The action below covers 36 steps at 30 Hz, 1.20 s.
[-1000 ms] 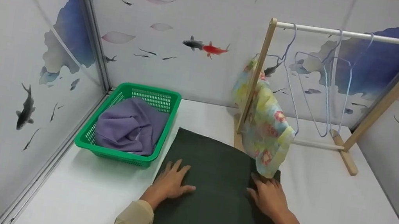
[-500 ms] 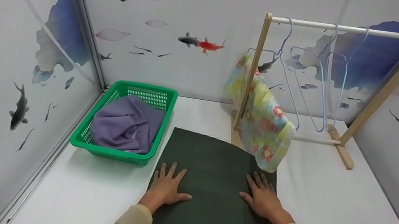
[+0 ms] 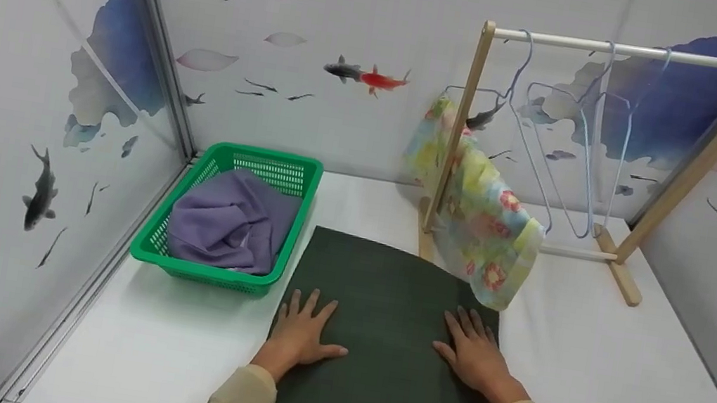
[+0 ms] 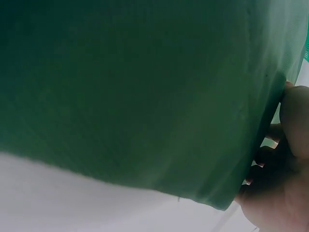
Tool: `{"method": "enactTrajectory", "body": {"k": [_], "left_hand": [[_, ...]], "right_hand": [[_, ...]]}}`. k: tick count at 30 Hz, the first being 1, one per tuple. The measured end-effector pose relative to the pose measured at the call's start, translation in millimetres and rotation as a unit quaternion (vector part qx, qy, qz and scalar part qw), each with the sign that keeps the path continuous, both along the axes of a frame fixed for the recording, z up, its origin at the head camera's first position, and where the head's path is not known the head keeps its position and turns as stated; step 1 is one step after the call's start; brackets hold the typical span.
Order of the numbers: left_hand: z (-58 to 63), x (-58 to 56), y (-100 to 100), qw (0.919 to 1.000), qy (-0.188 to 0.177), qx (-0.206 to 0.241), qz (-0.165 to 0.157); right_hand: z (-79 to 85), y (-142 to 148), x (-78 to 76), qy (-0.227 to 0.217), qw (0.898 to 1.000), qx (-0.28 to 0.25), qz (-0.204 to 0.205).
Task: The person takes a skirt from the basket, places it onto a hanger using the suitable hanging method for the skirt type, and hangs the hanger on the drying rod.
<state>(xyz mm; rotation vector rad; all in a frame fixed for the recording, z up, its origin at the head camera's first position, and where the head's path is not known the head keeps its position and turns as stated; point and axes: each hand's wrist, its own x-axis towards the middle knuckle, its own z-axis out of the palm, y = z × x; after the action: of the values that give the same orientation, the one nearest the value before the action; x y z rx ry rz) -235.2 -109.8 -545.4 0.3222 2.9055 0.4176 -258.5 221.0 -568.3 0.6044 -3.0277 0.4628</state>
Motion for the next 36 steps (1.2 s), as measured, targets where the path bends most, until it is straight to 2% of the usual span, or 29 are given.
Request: {"method": "enactTrajectory", "body": {"k": [8, 13, 19, 25, 31, 36], "left_hand": [[1.1, -1.5, 6, 0.9995, 0.022, 0.019, -0.012], [0.7, 6.5, 10, 0.9976, 0.045, 0.053, -0.006], [13.5, 21.4, 23, 0.9892, 0.106, 0.1, -0.021], [31.1, 30.0, 35, 0.9761, 0.161, 0.135, -0.057], [40.4, 38.3, 40, 0.9689, 0.187, 0.142, -0.078], [43.3, 44.6, 41, 0.9678, 0.187, 0.147, -0.083]], "right_hand": [[-1.5, 6, 7.9, 0.025, 0.999, -0.031, -0.025], [7.3, 10, 13.5, 0.037, 0.998, -0.058, -0.007], [33.1, 6, 25.2, 0.06, 0.993, -0.099, 0.008], [60.0, 6, 36.2, 0.077, 0.988, -0.13, 0.009], [86.6, 12, 43.8, 0.098, 0.98, -0.175, 0.014], [110.8, 18, 48.1, 0.11, 0.97, -0.218, 0.003]]}}
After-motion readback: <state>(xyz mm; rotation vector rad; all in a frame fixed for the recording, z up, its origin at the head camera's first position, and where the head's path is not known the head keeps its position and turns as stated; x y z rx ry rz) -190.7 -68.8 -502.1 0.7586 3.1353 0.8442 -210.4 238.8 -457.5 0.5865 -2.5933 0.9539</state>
